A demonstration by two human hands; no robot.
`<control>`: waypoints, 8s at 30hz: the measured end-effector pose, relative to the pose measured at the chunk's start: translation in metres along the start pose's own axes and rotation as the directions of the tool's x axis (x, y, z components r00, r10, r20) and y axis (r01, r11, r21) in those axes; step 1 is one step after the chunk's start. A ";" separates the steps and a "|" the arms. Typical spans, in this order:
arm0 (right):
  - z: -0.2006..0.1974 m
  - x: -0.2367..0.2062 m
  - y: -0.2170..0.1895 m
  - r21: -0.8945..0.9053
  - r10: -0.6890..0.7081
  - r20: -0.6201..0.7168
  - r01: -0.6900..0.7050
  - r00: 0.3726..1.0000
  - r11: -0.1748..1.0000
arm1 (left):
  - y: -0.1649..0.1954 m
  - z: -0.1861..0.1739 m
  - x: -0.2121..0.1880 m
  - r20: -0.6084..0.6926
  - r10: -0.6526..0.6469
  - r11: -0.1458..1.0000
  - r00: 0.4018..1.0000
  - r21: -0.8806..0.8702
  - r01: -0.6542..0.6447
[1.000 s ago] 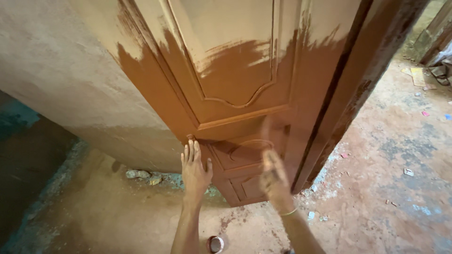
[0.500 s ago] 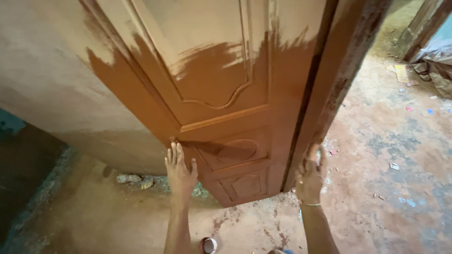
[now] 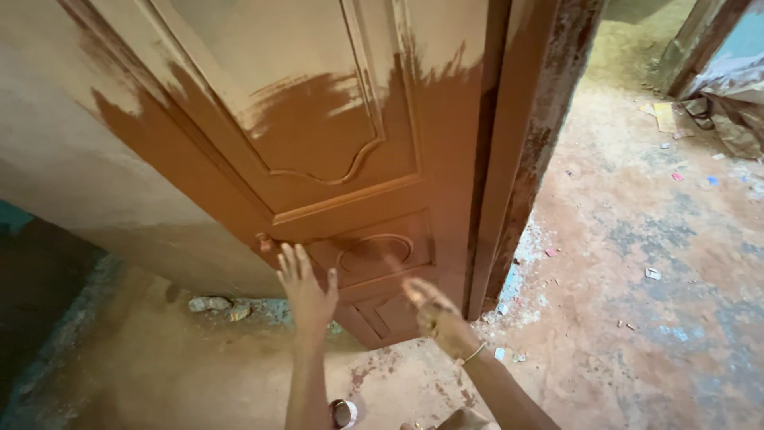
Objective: The person paints a wooden door with a paintbrush, applying brown paint to the recessed panels and edges of the door. They hold the door steady with one hand while brushing paint across different sections, working from the lower panels upward and along the door frame edge.
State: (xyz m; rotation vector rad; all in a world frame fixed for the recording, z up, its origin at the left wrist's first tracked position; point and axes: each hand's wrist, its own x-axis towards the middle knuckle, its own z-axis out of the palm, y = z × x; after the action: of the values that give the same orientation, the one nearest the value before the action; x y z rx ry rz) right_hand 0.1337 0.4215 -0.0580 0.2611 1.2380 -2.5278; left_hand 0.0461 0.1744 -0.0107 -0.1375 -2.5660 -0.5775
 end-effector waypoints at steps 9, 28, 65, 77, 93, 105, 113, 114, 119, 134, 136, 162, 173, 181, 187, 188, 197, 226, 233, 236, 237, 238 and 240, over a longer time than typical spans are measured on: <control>-0.037 -0.039 -0.098 -0.385 -0.727 -0.027 0.664 0.686 0.641 | 0.079 0.053 -0.021 0.111 0.109 0.977 0.988 -0.195 -0.086; -0.049 -0.003 -0.072 -0.739 -0.664 0.145 0.527 0.733 0.421 | 0.117 0.060 -0.020 0.189 0.081 0.971 0.979 -0.237 -0.034; 0.091 0.011 -0.030 -0.476 -0.556 0.159 0.557 0.816 0.681 | -0.007 -0.005 -0.024 0.105 0.016 0.965 0.994 -0.263 0.012; 0.118 0.050 0.069 -0.401 -0.146 0.003 0.135 0.989 0.906 | -0.070 -0.034 -0.014 0.062 0.002 0.946 0.998 -0.324 0.018; 0.203 0.054 0.070 -0.546 -0.641 0.454 0.762 0.619 0.349 | -0.114 -0.059 -0.003 0.076 -0.004 0.922 0.997 -0.387 0.033; 0.200 0.068 0.110 -0.532 -0.213 -0.006 0.177 0.977 0.828 | -0.135 -0.065 -0.008 0.113 -0.027 0.908 0.993 -0.413 0.072; 0.238 0.009 0.065 -0.513 -0.604 0.150 0.584 0.782 0.629 | -0.157 -0.072 -0.010 0.120 -0.045 0.897 0.992 -0.433 0.093; 0.239 0.011 0.066 -0.491 -0.607 0.163 0.598 0.778 0.634 | -0.158 -0.072 -0.010 0.126 -0.053 0.895 0.991 -0.435 0.103; 0.232 0.050 0.102 -0.564 -0.510 0.134 0.488 0.850 0.666 | -0.158 -0.072 -0.010 0.133 -0.026 0.896 0.991 -0.436 0.082; 0.233 0.047 0.108 -0.517 -0.486 0.052 0.440 0.872 0.734 | -0.168 -0.080 -0.017 0.159 0.004 0.891 0.987 -0.448 0.068; 0.236 0.032 0.096 -0.456 -0.629 0.149 0.618 0.763 0.641 | -0.172 -0.081 -0.019 0.163 0.000 0.889 0.987 -0.451 0.075; 0.253 0.024 0.096 -0.383 -0.707 0.024 0.660 0.706 0.646 | -0.179 -0.082 -0.042 0.232 -0.022 0.889 0.973 -0.440 0.125; 0.220 0.054 0.166 -0.559 -0.346 -0.133 0.218 0.929 0.800 | -0.169 -0.076 -0.042 0.257 -0.018 0.878 0.966 -0.458 0.138; 0.213 0.049 0.096 -0.418 -0.767 0.188 0.756 0.614 0.504 | -0.163 -0.070 -0.044 0.319 -0.017 0.884 0.948 -0.438 0.163; 0.216 0.023 0.066 -0.321 -0.561 -0.191 0.489 0.806 0.811 | -0.152 -0.066 -0.039 0.280 0.040 0.901 0.959 -0.425 0.087; 0.214 0.028 0.069 -0.447 -0.659 -0.088 0.561 0.747 0.696 | -0.149 -0.065 -0.037 0.287 0.037 0.906 0.957 -0.413 0.088; 0.171 0.044 0.133 -0.578 -0.343 -0.253 0.143 0.905 0.803 | -0.118 -0.054 -0.033 0.219 0.105 0.906 0.970 -0.423 -0.002; 0.058 0.013 0.022 -0.794 -0.739 0.239 0.565 0.630 0.226 | 0.025 -0.006 -0.006 0.170 0.160 0.943 0.972 -0.318 -0.100; 0.061 -0.050 -0.073 -0.332 -0.615 -0.004 0.579 0.788 0.745 | 0.055 0.006 -0.001 0.155 0.206 0.939 0.966 -0.311 -0.150; 0.052 -0.050 -0.087 -0.242 -0.707 0.165 0.724 0.687 0.646 | 0.064 0.009 0.000 0.147 0.218 0.931 0.965 -0.329 -0.160; 0.047 -0.045 -0.085 -0.268 -0.677 0.127 0.682 0.725 0.680 | 0.067 0.010 0.000 0.148 0.220 0.929 0.964 -0.333 -0.161; 0.040 -0.037 -0.081 -0.292 -0.645 0.087 0.639 0.759 0.712 | 0.070 0.012 0.000 0.152 0.216 0.933 0.964 -0.324 -0.158; 0.024 -0.021 -0.066 -0.335 -0.543 -0.043 0.500 0.839 0.799 | 0.076 0.015 -0.001 0.158 0.208 0.938 0.965 -0.312 -0.151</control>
State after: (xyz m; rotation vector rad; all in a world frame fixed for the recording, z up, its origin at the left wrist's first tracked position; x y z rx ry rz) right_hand 0.1295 0.4453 0.0116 0.0095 1.9754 -2.7218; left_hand 0.0549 0.2498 0.0055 -0.5511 -2.5910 -0.9151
